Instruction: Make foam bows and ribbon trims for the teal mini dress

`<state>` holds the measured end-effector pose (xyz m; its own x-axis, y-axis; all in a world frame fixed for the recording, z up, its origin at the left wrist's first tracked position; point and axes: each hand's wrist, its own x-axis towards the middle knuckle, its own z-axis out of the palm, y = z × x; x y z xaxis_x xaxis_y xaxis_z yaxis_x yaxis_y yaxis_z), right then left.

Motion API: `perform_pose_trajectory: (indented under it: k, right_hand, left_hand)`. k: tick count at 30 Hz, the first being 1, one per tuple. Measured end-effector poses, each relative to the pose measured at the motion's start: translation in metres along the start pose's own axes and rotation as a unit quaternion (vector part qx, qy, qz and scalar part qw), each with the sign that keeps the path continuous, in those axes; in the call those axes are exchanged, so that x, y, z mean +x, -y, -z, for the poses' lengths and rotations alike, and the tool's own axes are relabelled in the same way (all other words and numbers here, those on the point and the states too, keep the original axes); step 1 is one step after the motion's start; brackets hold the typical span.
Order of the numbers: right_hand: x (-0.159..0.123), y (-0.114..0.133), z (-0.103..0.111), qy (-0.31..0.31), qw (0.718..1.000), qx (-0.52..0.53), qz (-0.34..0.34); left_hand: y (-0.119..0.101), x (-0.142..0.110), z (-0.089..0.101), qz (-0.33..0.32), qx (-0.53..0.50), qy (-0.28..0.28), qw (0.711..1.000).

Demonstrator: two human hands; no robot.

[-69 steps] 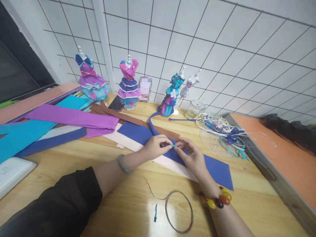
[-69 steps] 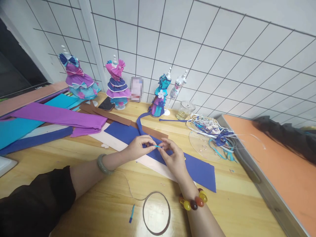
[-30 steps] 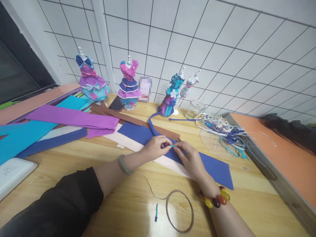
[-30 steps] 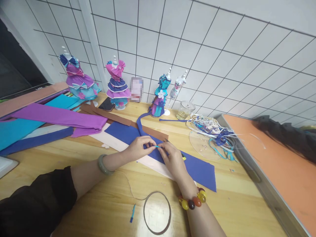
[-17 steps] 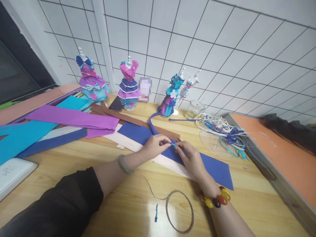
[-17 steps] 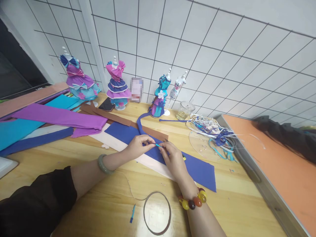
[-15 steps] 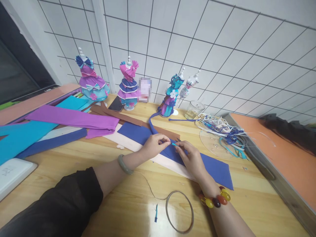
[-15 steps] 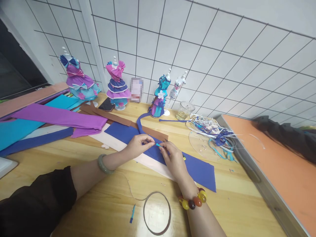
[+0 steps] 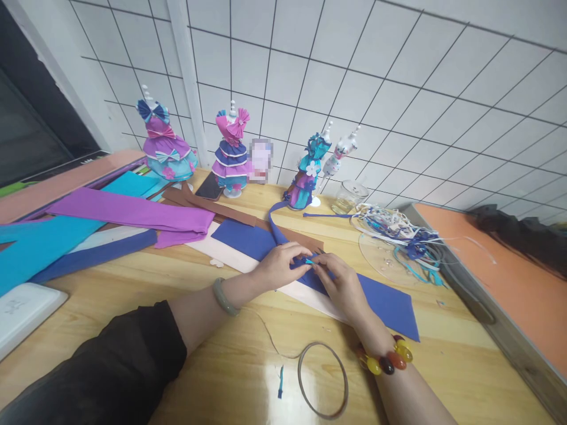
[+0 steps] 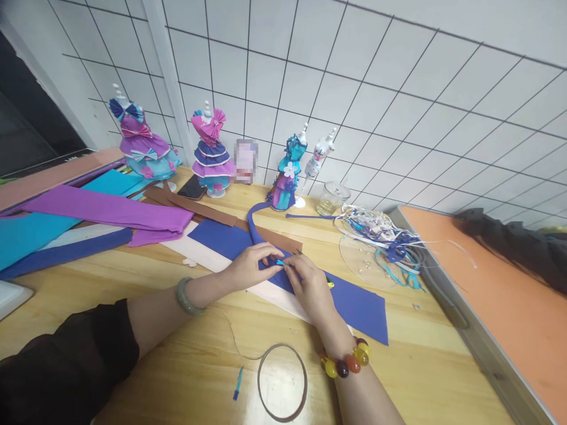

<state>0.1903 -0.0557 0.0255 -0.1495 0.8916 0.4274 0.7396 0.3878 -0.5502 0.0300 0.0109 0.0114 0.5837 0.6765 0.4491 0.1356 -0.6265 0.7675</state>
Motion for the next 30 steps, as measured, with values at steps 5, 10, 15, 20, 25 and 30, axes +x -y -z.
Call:
perform_pose_trajectory:
  k: [5, 10, 15, 20, 25, 30]
  right_hand:
    - [-0.0004, -0.0011, -0.0013, 0.013, 1.0, -0.02, -0.003]
    - [-0.0016, -0.0035, -0.0038, 0.002, 0.999, -0.007, -0.05]
    - [-0.0012, 0.0002, -0.0025, 0.012, 0.999, 0.007, -0.039]
    - [-0.001, -0.0003, -0.0012, 0.015, 1.0, 0.006, -0.024]
    - [-0.0003, -0.004, -0.0008, 0.011, 1.0, 0.014, -0.018]
    - [0.0009, -0.0016, 0.0014, 0.031, 0.999, 0.028, -0.028]
  left_hand:
    - [0.0016, -0.002, 0.0008, -0.062, 0.119, 0.002, 0.991]
    - [0.0019, -0.0015, 0.0012, -0.068, 0.125, -0.007, 0.99]
    - [-0.0002, -0.0015, 0.0014, -0.071, 0.133, -0.002, 0.989]
    - [-0.0019, -0.0031, 0.0009, -0.079, 0.155, 0.005, 0.985]
    - [0.0007, -0.0036, 0.0004, -0.079, 0.174, 0.004, 0.982]
    - [0.0012, -0.0029, 0.0002, -0.079, 0.175, 0.008, 0.981]
